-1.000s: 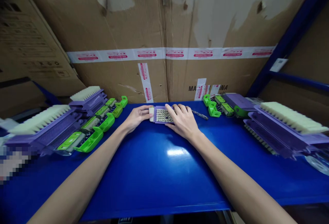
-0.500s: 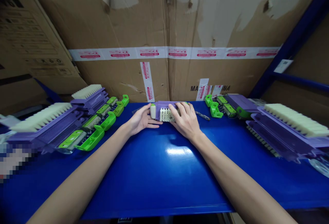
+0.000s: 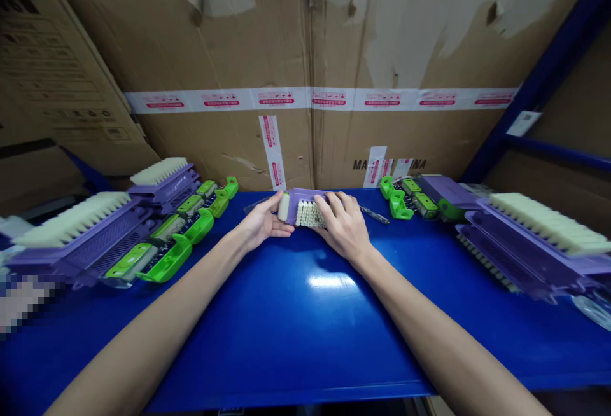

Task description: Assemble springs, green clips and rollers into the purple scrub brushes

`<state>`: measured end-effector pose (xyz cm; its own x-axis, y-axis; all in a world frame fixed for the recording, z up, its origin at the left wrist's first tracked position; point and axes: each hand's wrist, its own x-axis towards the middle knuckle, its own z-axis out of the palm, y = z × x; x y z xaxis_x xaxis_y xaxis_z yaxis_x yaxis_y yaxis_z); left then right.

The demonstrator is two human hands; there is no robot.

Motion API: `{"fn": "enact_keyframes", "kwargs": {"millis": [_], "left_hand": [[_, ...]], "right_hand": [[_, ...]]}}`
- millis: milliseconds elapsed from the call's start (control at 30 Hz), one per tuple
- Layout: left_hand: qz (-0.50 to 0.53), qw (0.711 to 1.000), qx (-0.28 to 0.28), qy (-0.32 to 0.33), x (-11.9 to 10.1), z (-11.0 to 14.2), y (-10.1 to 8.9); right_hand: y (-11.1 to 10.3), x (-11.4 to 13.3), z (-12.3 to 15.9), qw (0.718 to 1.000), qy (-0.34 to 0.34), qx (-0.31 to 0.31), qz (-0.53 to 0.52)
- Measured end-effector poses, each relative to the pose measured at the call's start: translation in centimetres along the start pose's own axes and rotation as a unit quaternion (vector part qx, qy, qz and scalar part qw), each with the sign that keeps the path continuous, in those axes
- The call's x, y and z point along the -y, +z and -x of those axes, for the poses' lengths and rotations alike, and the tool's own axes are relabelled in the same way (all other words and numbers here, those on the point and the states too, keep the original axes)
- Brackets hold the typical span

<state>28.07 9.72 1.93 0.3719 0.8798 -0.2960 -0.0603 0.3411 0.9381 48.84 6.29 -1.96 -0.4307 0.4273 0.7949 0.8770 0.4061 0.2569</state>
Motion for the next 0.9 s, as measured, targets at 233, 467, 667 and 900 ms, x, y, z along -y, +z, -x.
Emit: {"fn": "enact_keyframes", "kwargs": {"millis": [233, 467, 667, 900], "left_hand": [[-0.121, 0.979, -0.112, 0.119, -0.1, 0.2, 0.2], [-0.139, 0.85, -0.361, 0.358, -1.6, -0.2, -2.5], [-0.339, 0.789, -0.378, 0.345, -1.3, 0.0, -4.1], [-0.642, 0.659, -0.335, 0.205, 0.3, -0.7, -4.9]], "right_hand": [[-0.1, 0.2, -0.3, 0.999, 0.026, 0.03, 0.03], [-0.3, 0.0, -0.3, 0.996, 0.068, 0.027, 0.044], [-0.2, 0.1, -0.2, 0.998, 0.055, 0.03, 0.032], [-0.2, 0.0, -0.2, 0.998, 0.035, 0.033, 0.03]]}}
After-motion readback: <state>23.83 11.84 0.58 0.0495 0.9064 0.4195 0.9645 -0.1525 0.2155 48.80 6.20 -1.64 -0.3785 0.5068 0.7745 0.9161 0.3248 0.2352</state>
